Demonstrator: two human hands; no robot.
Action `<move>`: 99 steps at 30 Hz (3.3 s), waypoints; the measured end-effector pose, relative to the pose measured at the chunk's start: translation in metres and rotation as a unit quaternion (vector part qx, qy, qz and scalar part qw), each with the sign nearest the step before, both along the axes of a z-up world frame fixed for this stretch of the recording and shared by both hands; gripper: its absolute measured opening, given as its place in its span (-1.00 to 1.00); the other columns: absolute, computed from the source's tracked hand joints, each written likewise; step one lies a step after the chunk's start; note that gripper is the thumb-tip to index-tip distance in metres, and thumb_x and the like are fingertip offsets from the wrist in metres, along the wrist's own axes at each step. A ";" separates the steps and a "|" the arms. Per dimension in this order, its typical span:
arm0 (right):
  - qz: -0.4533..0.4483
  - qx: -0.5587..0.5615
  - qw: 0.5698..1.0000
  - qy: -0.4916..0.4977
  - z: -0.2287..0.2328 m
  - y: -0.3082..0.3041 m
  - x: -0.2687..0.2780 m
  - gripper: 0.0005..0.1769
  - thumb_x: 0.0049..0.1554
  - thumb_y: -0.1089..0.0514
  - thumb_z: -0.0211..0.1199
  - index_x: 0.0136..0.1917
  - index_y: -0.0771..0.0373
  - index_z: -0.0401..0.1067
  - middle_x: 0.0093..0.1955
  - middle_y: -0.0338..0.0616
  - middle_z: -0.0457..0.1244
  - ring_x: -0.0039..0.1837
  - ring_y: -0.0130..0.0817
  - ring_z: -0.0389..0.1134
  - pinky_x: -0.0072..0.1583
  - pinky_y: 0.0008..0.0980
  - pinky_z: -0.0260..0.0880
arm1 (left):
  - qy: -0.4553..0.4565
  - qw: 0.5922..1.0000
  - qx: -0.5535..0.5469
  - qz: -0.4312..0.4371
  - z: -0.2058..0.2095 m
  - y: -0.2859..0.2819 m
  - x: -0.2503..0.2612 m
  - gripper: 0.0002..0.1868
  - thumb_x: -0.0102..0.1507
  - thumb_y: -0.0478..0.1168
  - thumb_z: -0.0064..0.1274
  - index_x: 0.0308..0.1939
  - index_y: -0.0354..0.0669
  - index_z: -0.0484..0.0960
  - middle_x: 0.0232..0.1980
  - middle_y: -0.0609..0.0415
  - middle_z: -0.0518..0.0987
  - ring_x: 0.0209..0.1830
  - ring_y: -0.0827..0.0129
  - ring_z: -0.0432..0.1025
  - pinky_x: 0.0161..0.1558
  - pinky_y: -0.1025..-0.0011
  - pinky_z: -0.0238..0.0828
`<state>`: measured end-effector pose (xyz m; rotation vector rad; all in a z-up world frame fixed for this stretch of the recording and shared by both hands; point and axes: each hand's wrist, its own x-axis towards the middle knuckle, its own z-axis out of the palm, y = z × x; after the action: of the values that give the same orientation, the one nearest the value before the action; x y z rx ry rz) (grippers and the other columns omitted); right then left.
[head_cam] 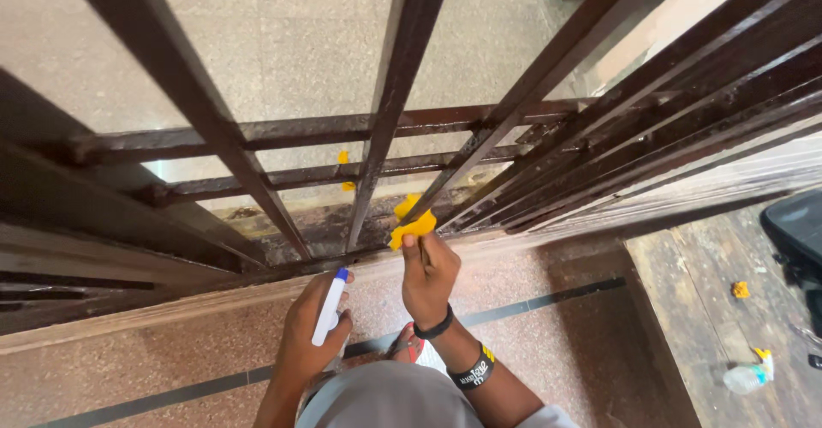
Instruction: The person cleans a metal gate by spraying it with a cleaning solution and wiping the bars with a yellow cloth.
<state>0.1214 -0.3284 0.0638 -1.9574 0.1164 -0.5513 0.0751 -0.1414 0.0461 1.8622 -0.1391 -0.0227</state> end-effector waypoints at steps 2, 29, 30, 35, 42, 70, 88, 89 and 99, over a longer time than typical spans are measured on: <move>0.002 0.001 0.997 -0.083 0.017 0.001 -0.002 -0.85 0.26 0.29 0.26 0.05 0.45 0.51 -0.23 -0.08 0.32 -0.18 -0.36 0.31 -0.05 -0.46 0.33 | 0.001 1.000 0.002 -0.001 -0.001 0.000 -0.003 -0.42 0.02 -0.41 0.12 0.16 -0.10 0.54 0.01 -0.05 0.63 -0.10 0.17 0.60 -0.13 0.30 0.54; -0.093 -0.272 0.911 -0.295 0.171 -0.023 0.011 -0.69 0.14 0.49 0.40 0.13 0.33 0.49 0.02 -0.07 0.26 -0.01 -0.27 0.28 -0.02 -0.39 0.31 | -0.040 0.999 -0.017 -0.024 -0.005 -0.004 -0.008 -0.38 0.00 -0.42 0.11 0.18 -0.15 0.52 0.06 -0.05 0.63 -0.09 0.21 0.60 -0.14 0.34 0.53; -0.074 -0.271 0.917 -0.283 0.176 -0.022 0.008 -0.66 0.16 0.48 0.38 0.19 0.32 0.50 0.00 -0.11 0.27 -0.01 -0.26 0.29 -0.02 -0.38 0.33 | -0.065 0.997 -0.021 -0.025 -0.006 -0.006 -0.006 -0.37 -0.01 -0.42 0.12 0.19 -0.17 0.50 0.08 -0.06 0.62 -0.08 0.21 0.59 -0.12 0.34 0.52; -0.048 -0.337 0.921 -0.191 0.198 -0.017 0.001 -0.72 0.22 0.38 0.34 0.21 0.29 0.50 0.00 -0.01 0.26 -0.03 -0.20 0.35 -0.04 -0.32 0.38 | 0.066 0.997 0.020 -0.028 -0.003 -0.014 0.002 -0.41 0.02 -0.41 0.13 0.17 -0.07 0.56 -0.12 -0.02 0.64 -0.22 0.25 0.61 -0.23 0.34 0.54; -0.055 -0.388 0.908 -0.150 0.218 -0.025 -0.006 -0.71 0.17 0.31 0.37 0.17 0.16 0.53 -0.09 -0.10 0.25 -0.20 -0.31 0.35 -0.25 -0.36 0.35 | 0.089 0.995 0.008 -0.042 0.008 -0.020 0.016 -0.44 0.05 -0.40 0.12 0.16 -0.09 0.54 -0.13 -0.04 0.62 -0.28 0.23 0.59 -0.30 0.31 0.52; -0.020 -0.389 0.912 -0.130 0.208 -0.033 -0.014 -0.46 0.03 0.37 0.31 0.31 0.23 0.50 -0.20 -0.08 0.12 -0.30 -0.26 0.23 -0.28 -0.25 0.24 | 0.029 0.999 0.023 -0.027 -0.008 -0.021 0.010 -0.37 -0.02 -0.44 0.12 0.17 -0.09 0.53 -0.05 -0.01 0.66 -0.09 0.26 0.62 -0.16 0.34 0.54; -0.089 -0.400 0.907 -0.097 0.215 -0.068 -0.003 -0.41 0.11 0.34 0.24 0.41 0.12 0.42 -0.11 -0.13 0.30 -0.31 -0.22 0.34 -0.33 -0.26 0.29 | 0.046 0.998 0.022 -0.046 -0.024 -0.031 0.002 -0.34 -0.05 -0.48 0.13 0.15 -0.06 0.56 0.04 0.03 0.65 -0.07 0.33 0.63 -0.15 0.36 0.56; -0.073 -0.379 0.919 -0.087 0.212 -0.066 -0.002 -0.45 0.14 0.30 0.24 0.41 0.11 0.38 -0.09 -0.12 0.29 -0.26 -0.19 0.36 -0.29 -0.24 0.32 | 0.048 0.998 0.022 -0.045 -0.025 -0.031 -0.001 -0.34 -0.05 -0.48 0.13 0.15 -0.06 0.56 0.04 0.03 0.65 -0.08 0.33 0.63 -0.15 0.36 0.56; -0.003 -0.324 0.936 -0.140 0.205 -0.074 0.000 -0.38 0.18 0.36 0.15 0.50 0.22 0.24 -0.11 -0.05 0.35 -0.15 -0.06 0.40 -0.15 -0.19 0.38 | 0.061 0.998 0.026 -0.015 -0.039 -0.030 0.001 -0.33 -0.06 -0.48 0.13 0.16 -0.05 0.58 0.03 0.05 0.66 -0.09 0.34 0.64 -0.16 0.37 0.56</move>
<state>0.1217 -0.4022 0.2690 -2.4807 -0.2756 -0.9542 0.0764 -0.1715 0.0070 1.9052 -0.0827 -0.1609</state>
